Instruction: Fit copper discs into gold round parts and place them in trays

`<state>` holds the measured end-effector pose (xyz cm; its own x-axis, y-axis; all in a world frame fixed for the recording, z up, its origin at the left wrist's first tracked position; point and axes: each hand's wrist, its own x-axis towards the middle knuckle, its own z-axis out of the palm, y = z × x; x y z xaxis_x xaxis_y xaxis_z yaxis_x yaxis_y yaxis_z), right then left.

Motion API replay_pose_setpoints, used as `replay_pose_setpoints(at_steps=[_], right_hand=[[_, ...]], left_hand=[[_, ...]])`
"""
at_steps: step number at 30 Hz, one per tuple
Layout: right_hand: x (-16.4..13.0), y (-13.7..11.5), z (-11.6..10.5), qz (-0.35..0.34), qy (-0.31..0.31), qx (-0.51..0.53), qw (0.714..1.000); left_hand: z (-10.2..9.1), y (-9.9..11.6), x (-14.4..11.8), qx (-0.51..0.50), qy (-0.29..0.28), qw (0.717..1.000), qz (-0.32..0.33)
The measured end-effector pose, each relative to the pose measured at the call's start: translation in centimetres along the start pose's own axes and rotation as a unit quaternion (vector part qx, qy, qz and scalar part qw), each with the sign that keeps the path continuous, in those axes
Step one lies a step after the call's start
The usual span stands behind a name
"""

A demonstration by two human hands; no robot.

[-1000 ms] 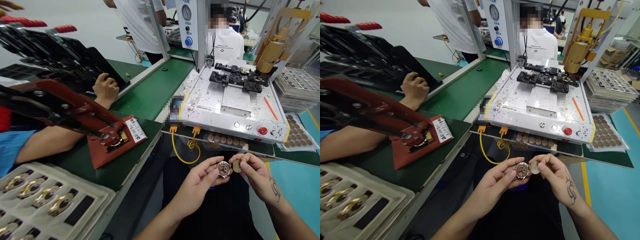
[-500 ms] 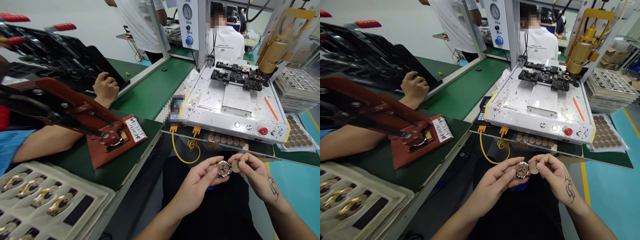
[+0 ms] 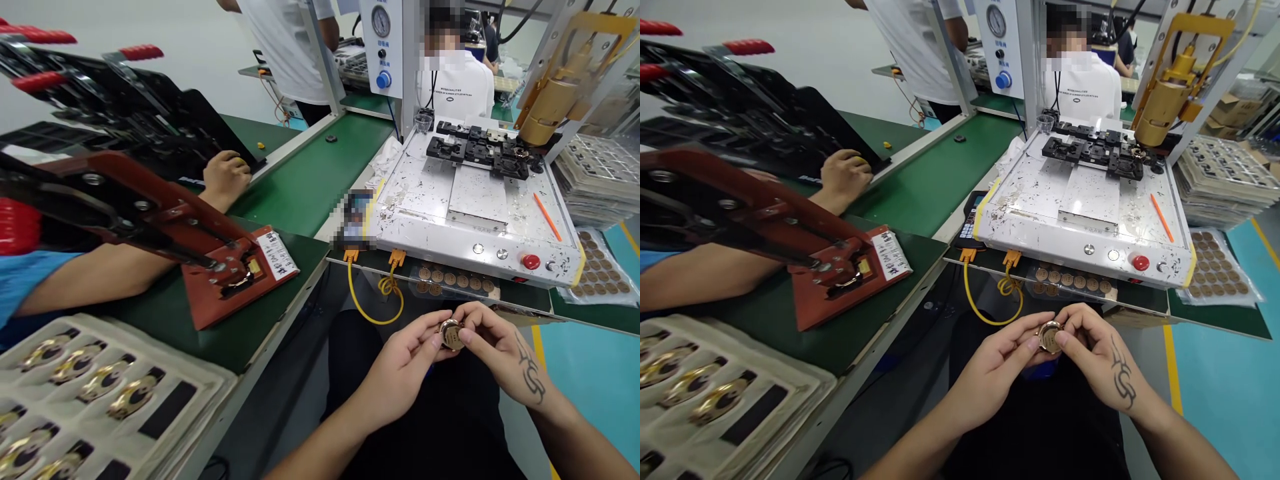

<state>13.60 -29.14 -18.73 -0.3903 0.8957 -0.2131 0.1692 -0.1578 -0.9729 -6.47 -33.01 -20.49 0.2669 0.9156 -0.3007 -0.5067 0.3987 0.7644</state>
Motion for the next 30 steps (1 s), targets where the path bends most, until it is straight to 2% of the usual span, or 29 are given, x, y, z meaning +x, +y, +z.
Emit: replay_pose_setpoints(at_steps=[18,22,26,27,30], right_hand=[[0.0,0.7,0.3,-0.024,0.009,-0.064,0.998],[-0.1,1.3,0.9,-0.086,0.045,-0.136,0.986],[0.2,2.2,0.8,-0.141,0.097,-0.228,0.959],[0.3,2.3,0.6,-0.143,0.083,-0.25,0.954],[0.8,2.0,0.1,-0.176,-0.011,-0.3,0.938]], left_hand=[[0.1,-0.3,-0.1,0.057,-0.016,0.998,0.019],[-0.1,-1.4,0.1,0.087,-0.011,0.995,0.052],[-0.5,-2.3,0.3,0.178,0.018,0.98,0.091],[-0.7,-2.4,0.3,0.212,0.015,0.972,0.1],[-1.3,-1.9,0.4,0.327,-0.004,0.937,0.123]])
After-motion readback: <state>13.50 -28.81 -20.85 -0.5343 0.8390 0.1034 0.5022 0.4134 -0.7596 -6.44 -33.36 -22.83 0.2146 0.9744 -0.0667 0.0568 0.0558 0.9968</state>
